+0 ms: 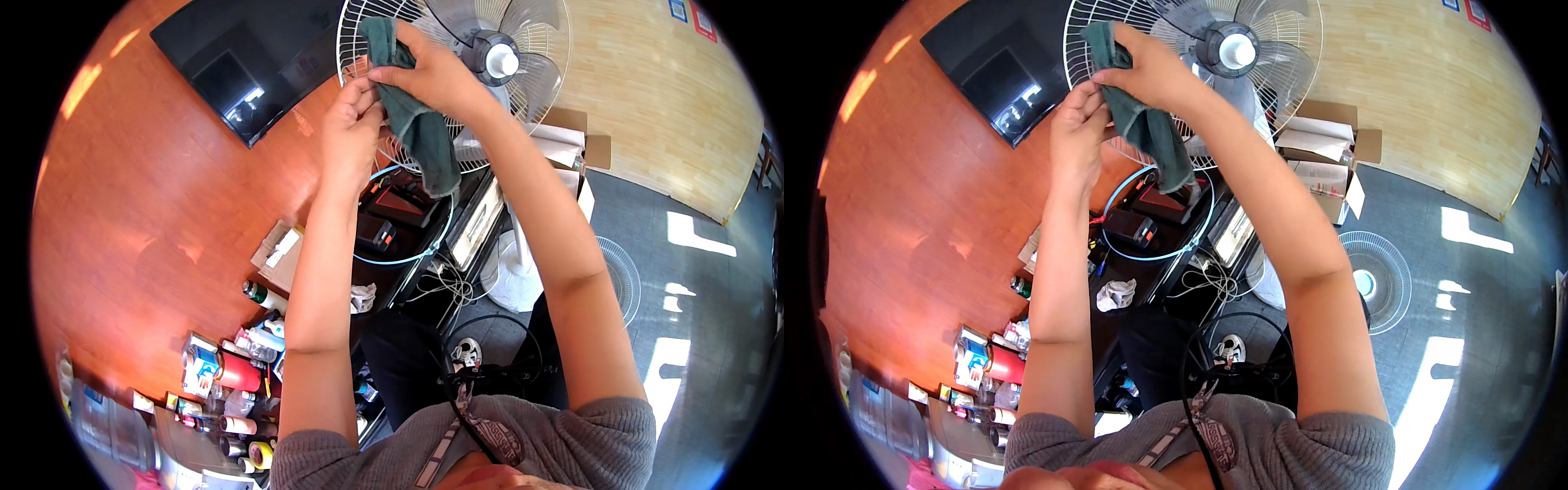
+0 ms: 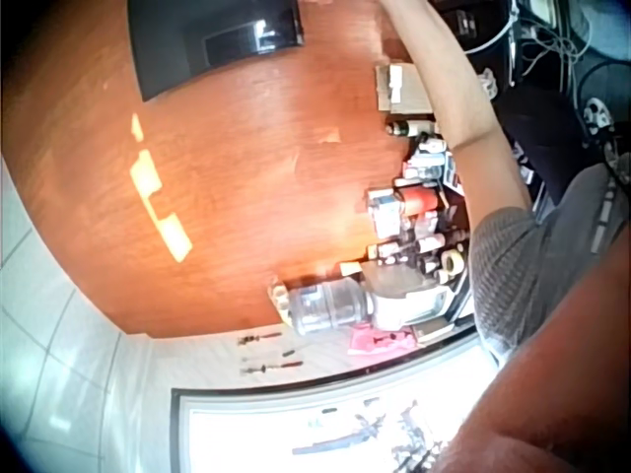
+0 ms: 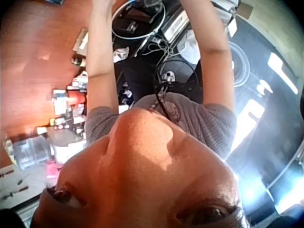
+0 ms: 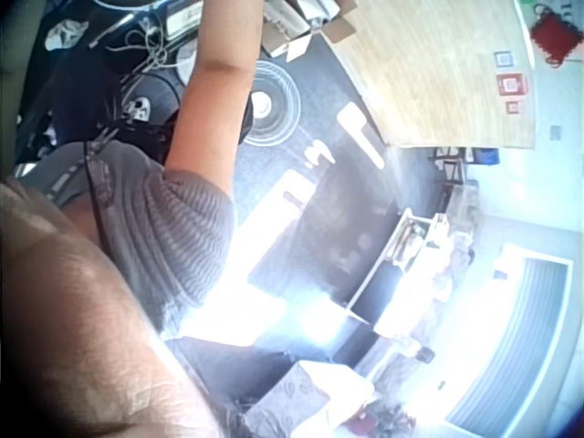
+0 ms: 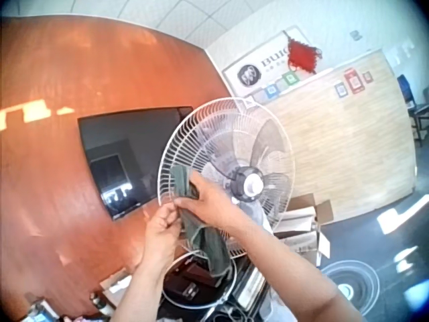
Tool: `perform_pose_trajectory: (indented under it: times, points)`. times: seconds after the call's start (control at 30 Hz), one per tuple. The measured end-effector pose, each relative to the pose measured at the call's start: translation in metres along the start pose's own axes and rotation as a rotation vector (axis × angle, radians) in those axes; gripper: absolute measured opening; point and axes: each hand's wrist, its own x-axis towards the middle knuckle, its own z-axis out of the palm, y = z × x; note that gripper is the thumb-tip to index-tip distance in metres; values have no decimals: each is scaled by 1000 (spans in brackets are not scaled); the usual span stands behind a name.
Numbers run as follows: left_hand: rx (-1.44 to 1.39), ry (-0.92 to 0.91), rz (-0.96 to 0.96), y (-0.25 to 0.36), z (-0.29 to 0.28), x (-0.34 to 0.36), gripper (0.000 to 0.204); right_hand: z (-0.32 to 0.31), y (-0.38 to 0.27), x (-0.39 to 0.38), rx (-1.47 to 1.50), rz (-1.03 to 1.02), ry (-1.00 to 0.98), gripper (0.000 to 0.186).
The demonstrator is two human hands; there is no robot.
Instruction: The person wipes the blades and the internal motor housing of a stand fan with a cloth by hand.
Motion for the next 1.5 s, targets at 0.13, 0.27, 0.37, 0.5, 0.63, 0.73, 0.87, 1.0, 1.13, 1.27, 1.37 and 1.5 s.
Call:
perform_pose_trajectory:
  times: [0.13, 0.27, 0.37, 0.5, 0.63, 0.73, 0.87, 1.0, 1.13, 1.27, 1.37, 1.5]
  points:
    - [-60, 6, 23, -7, 1, 5, 32, -7, 19, 25, 180, -32, -146, 34]
    - [-36, 24, 36, -5, 1, 6, 34, 10, 10, 25, -94, -50, 175, 27]
    - [-48, 32, 32, -8, 3, 9, 36, 7, 4, 19, 177, 213, 276, 27]
    - [-56, 25, 54, -15, -2, 12, 37, 14, 21, 9, 86, 86, 452, 28]
    - [-37, 49, 1, -13, -4, 10, 36, 17, 34, 3, -3, -29, 185, 30]
    - [-89, 52, 39, -18, -4, 9, 36, 8, 39, 6, 70, 13, 25, 28]
    - [-101, 1, 50, -17, -4, 7, 36, -5, 37, -5, 76, 75, 10, 23]
    - [-96, 18, 54, -16, 1, 8, 36, -6, 31, -16, 20, 69, 125, 20]
    - [-79, 26, 59, -15, 3, 10, 36, -2, 46, -18, -124, 24, 343, 16]
    - [-124, 26, 20, -11, 4, 8, 36, -3, 47, -31, -265, -129, 520, 14]
    - [-48, 24, 29, -12, -3, 10, 36, 17, 29, -54, -565, -135, 446, 24]
    - [-94, 0, -27, -12, -7, 6, 36, 36, 14, -62, -667, -191, 385, 38]
